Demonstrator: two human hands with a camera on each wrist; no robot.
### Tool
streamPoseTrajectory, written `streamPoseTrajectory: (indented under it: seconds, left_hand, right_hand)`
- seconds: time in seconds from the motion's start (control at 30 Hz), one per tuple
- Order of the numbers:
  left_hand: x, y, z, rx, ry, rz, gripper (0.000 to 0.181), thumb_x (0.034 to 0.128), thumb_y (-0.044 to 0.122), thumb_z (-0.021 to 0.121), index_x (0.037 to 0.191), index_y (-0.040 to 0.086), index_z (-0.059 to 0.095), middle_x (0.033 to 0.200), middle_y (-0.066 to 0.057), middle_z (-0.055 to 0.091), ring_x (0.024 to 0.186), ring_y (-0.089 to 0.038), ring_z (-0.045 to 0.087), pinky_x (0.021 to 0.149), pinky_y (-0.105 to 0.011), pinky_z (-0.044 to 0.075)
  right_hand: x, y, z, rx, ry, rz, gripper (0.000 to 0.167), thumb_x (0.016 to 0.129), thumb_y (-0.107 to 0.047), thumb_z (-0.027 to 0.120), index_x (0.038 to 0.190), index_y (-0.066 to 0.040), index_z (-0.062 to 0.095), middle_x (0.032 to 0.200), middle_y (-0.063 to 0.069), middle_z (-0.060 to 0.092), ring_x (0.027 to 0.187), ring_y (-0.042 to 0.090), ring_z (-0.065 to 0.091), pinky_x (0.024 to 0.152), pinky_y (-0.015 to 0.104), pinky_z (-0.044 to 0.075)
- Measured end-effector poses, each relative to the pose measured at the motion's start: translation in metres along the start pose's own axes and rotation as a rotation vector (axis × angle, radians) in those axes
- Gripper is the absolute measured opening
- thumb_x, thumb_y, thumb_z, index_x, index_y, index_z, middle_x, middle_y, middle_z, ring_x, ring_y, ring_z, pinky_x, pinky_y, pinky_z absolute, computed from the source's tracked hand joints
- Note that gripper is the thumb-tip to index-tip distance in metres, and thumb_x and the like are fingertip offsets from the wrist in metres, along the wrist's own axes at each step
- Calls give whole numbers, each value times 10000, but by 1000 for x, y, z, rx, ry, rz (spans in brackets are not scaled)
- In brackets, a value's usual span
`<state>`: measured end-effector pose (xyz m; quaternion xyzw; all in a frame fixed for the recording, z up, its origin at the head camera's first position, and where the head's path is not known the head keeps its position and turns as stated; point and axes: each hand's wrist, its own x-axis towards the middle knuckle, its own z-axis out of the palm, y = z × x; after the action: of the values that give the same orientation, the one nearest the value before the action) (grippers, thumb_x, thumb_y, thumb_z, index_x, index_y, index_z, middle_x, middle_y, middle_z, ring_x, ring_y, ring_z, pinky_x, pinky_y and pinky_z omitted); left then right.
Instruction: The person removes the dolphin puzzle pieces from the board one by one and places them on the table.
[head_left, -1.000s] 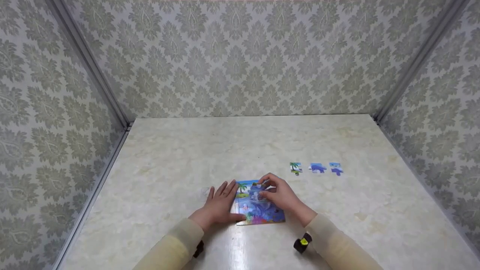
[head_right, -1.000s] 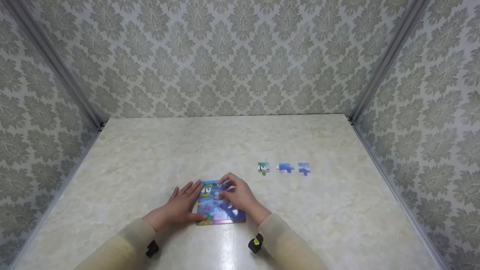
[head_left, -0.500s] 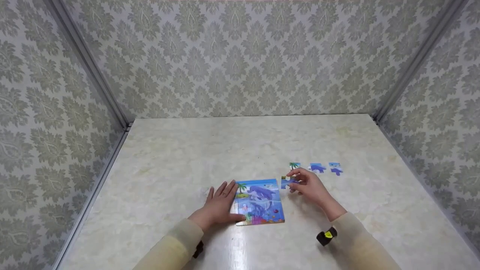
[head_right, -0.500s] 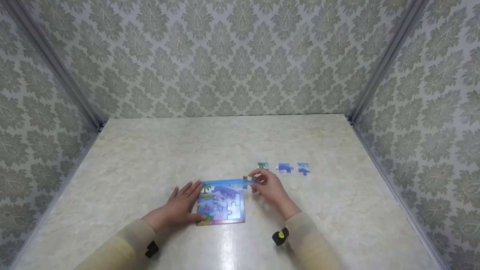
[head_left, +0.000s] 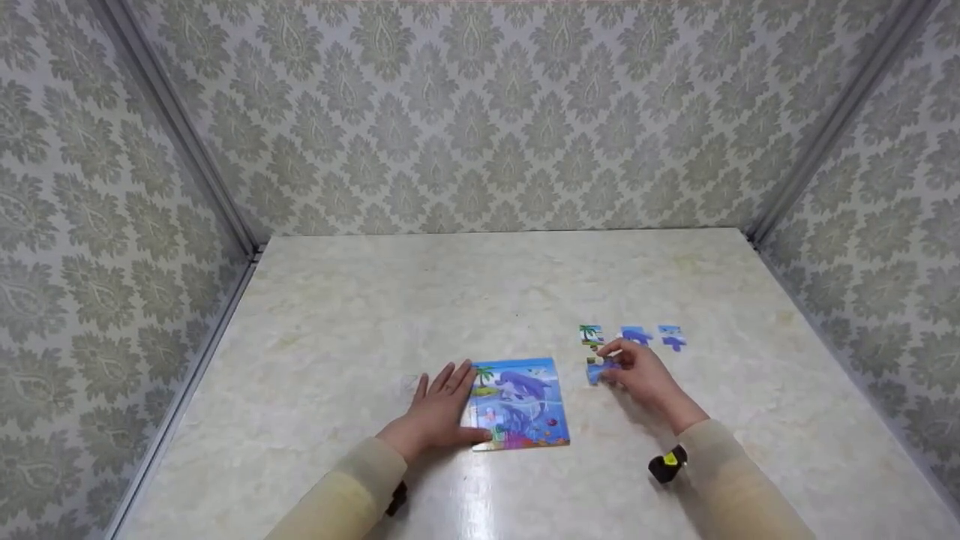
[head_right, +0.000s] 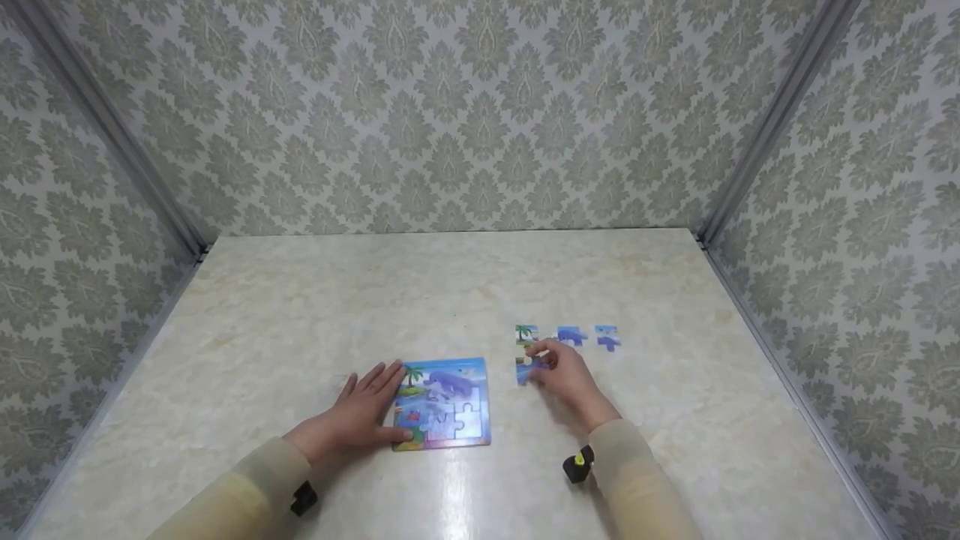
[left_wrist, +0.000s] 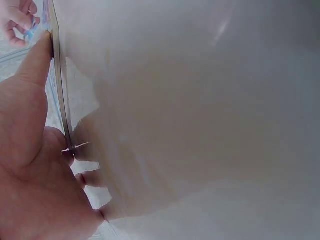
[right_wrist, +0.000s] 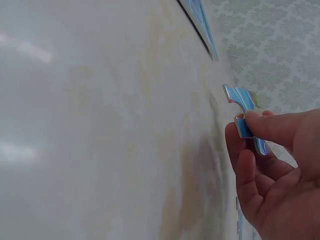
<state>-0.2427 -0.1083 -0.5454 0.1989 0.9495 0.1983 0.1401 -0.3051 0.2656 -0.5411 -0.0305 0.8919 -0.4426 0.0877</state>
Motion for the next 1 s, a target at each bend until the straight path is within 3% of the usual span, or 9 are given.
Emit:
streamPoseTrajectory:
  seconds: [0.2, 0.57, 0.83, 1.0]
  left_hand:
    - [0, 0, 0, 1, 0, 0, 1098, 878, 670, 691, 1662, 105, 170, 1752, -74, 108, 1620, -368, 82, 1258, -678, 41]
    - [0, 1, 0, 0, -2, 1, 1090, 885, 664, 687, 1662, 103, 167, 1751, -78, 109, 1619, -368, 83, 1258, -677, 37]
    - [1, 2, 0, 10, -2, -4, 1088, 884, 661, 690, 1661, 101, 174, 1751, -77, 115, 1620, -364, 88, 1261, -673, 41]
    - [-1, 3, -1, 5, 6, 3, 1082, 885, 648, 698, 1659, 95, 182, 1748, -86, 125, 1617, -370, 97, 1257, -678, 47]
  right_hand:
    - [4, 8, 4, -83, 32, 0, 234, 959, -29, 692, 1173, -123, 690, 1168, 99, 660, 1035, 232, 565, 924, 376, 485]
    - [6, 8, 8, -83, 44, 31, 320, 947, -29, 683, 1257, -60, 608, 1309, 166, 569, 1187, 308, 530, 1065, 493, 453]
    - [6, -1, 3, -58, 46, 75, 386, 973, -80, 676, 1335, -61, 547, 1368, 177, 535, 1212, 320, 524, 1066, 514, 452]
    - [2, -14, 5, -11, 39, 78, 399, 983, -128, 682, 1354, -85, 542, 1363, 154, 538, 1218, 315, 536, 1037, 461, 497]
